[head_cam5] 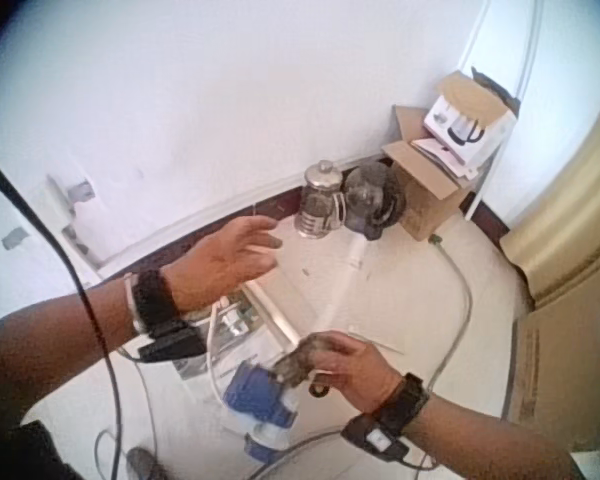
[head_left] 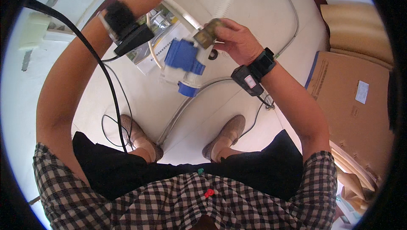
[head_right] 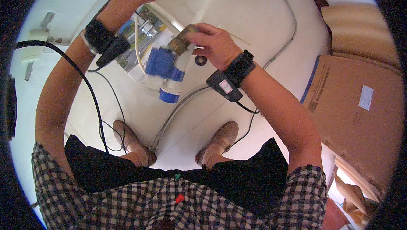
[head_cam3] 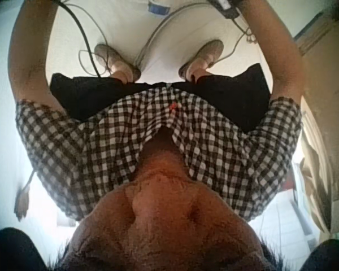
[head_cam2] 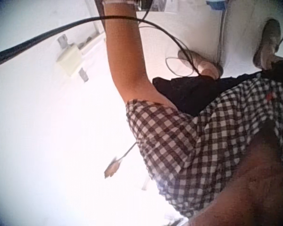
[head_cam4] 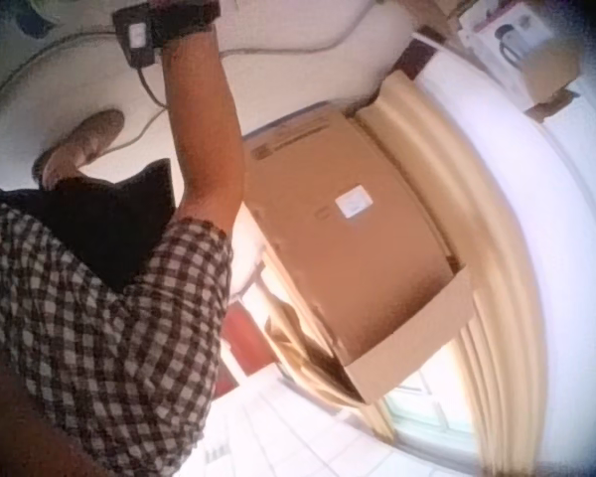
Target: The person assembles a white and blue plastic device with tubes and a brass fitting, then places it into a cardboard box. The person then picks up a broom and sweeps debris on the floor.
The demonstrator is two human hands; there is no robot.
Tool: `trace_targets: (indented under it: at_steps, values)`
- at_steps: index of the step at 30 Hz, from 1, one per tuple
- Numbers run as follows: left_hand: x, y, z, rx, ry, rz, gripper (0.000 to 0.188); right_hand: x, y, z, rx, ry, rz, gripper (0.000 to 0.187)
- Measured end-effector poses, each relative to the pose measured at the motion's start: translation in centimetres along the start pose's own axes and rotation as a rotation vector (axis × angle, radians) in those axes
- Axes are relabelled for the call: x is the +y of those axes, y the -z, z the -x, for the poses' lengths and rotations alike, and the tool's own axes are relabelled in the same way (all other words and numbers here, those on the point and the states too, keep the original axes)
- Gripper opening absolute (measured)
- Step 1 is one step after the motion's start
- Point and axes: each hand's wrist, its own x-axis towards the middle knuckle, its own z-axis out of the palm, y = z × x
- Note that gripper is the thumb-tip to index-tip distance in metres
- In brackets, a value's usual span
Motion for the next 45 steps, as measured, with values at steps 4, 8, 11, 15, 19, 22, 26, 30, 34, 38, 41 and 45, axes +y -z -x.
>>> trace_targets:
  at_steps: [4, 8, 11, 15, 19, 22, 26, 30, 34, 38, 41, 45]
  values:
    - [1.4, 2.1, 4.1, -0.044, -0.062, -0.282, 0.04, -0.6, 2.9, 0.4, -0.029, -0.011, -0.353, 0.043]
    - [3.5, 1.7, 6.5, -0.181, -0.261, -0.575, 0.077, -2.1, 2.6, 0.4, 0.214, 0.039, -0.492, 0.045]
    - [5.1, -0.9, 5.8, -0.174, -0.47, -0.685, 0.096, -3.4, 1.6, 0.2, 0.27, 0.074, -0.637, 0.046]
    - [6.9, -2.3, 4.4, -0.055, -0.59, -0.7, 0.088, -4.6, -1.1, 0.0, 0.105, 0.125, -0.629, 0.054]
    - [10.0, -2.2, 2.3, -0.083, -0.708, -0.609, 0.079, -5.7, -3.5, 0.9, 0.07, 0.153, -0.638, 0.054]
    - [12.0, -1.5, 1.2, -0.043, -0.715, -0.618, 0.071, -6.4, -5.0, 2.1, 0.068, 0.097, -0.66, 0.059]
    - [13.6, -0.6, 0.1, 0.018, -0.721, -0.577, 0.067, -6.6, -5.5, 3.0, -0.085, -0.009, -0.583, 0.075]
    - [14.7, 0.0, -0.5, -0.03, -0.727, -0.643, 0.069, -5.7, -3.3, 3.4, -0.182, -0.11, -0.527, 0.074]
    - [14.5, -0.4, 0.0, -0.137, -0.595, -0.519, 0.07, -4.5, -2.1, 3.0, -0.149, -0.17, -0.436, 0.07]
    - [14.0, -0.2, -0.4, -0.143, -0.636, -0.487, 0.07, -3.2, 0.9, 3.0, -0.02, -0.195, -0.256, 0.06]
    - [13.5, -0.1, -0.1, -0.239, -0.57, -0.487, 0.071, -4.3, 0.3, 4.1, 0.058, 0.026, -0.132, 0.051]
    - [10.8, -0.4, 1.5, -0.339, -0.381, -0.338, 0.067, -7.1, -0.2, 4.0, 0.165, 0.352, 0.227, 0.047]
